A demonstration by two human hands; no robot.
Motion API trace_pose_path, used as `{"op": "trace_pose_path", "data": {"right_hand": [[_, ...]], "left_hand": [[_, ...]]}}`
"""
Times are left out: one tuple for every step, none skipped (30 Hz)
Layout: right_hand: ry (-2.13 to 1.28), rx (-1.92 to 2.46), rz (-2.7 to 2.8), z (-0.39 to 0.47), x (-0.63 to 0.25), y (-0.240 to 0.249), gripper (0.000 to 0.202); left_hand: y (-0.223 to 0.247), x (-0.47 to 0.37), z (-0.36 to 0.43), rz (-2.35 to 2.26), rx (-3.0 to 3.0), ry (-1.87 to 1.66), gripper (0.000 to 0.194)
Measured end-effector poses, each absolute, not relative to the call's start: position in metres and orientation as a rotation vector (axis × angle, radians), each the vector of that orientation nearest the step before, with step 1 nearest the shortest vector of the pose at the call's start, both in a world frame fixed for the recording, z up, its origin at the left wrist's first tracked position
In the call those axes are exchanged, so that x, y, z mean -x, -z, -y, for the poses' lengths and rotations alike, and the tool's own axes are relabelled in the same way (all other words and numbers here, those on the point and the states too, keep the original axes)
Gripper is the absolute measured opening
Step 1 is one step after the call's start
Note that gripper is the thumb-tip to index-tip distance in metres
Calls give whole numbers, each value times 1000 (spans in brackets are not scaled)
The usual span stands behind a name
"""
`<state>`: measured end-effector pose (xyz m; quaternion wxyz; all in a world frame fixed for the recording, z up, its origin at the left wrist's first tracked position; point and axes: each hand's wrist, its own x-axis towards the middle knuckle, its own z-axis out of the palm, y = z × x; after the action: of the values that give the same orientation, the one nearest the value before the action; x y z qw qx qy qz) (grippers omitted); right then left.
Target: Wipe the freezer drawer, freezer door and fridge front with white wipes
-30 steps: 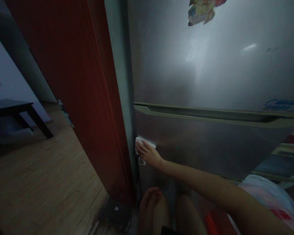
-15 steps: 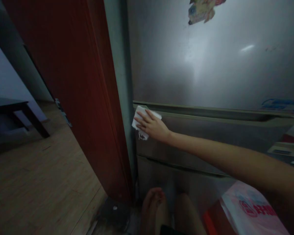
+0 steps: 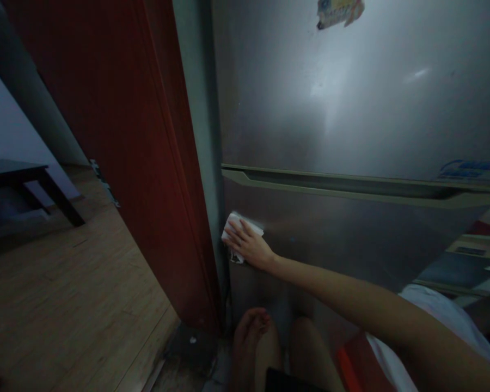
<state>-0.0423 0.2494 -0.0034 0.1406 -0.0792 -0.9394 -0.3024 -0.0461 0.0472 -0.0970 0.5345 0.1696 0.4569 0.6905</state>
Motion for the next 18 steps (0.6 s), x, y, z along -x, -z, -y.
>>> {"op": "trace_pose_path", "data": {"right_hand": [[895, 218, 2749, -248, 42, 15, 47], [918, 203, 2781, -246, 41, 24, 46], [936, 186, 2806, -245, 41, 31, 44], [950, 172, 2825, -244, 40, 36, 42], [965, 164, 2842, -243, 39, 37, 41], [979, 156, 2857, -244, 38, 34, 40], [991, 146, 2867, -245, 37, 28, 39], [1001, 138, 2872, -247, 36, 18, 38], [1009, 132, 2871, -249, 35, 4, 37], [1015, 125, 2859, -252, 33, -12, 36], [1015, 131, 2836, -255, 31, -31, 38], [1014, 129, 2808, -257, 30, -52, 38], [1001, 124, 2749, -260, 29, -72, 38], [969, 123, 2689, -261, 28, -92, 37], [933, 139, 2634, -262, 28, -109, 37], [895, 167, 2592, -263, 28, -123, 37], [860, 193, 2557, -263, 29, -132, 37], [832, 223, 2526, -262, 30, -136, 37]], "left_hand": [[96, 46, -46, -1092, -412, -1645, 43], [95, 47, -46, -1097, -421, -1641, 43], [94, 47, -45, -1103, -431, -1641, 43], [94, 47, -44, -1107, -440, -1640, 43], [93, 47, -43, -1111, -441, -1638, 44], [93, 47, -42, -1113, -436, -1634, 45], [93, 48, -42, -1111, -425, -1631, 47], [93, 47, -41, -1105, -416, -1630, 47], [93, 47, -41, -1097, -411, -1629, 48], [94, 47, -41, -1093, -414, -1627, 47], [95, 46, -41, -1093, -423, -1624, 47], [96, 46, -42, -1093, -435, -1616, 46], [96, 45, -42, -1096, -445, -1607, 46], [97, 44, -43, -1100, -452, -1600, 47], [98, 43, -45, -1099, -453, -1594, 48], [99, 41, -46, -1094, -449, -1592, 49], [100, 40, -47, -1086, -444, -1589, 49], [100, 39, -48, -1078, -443, -1586, 49]]}}
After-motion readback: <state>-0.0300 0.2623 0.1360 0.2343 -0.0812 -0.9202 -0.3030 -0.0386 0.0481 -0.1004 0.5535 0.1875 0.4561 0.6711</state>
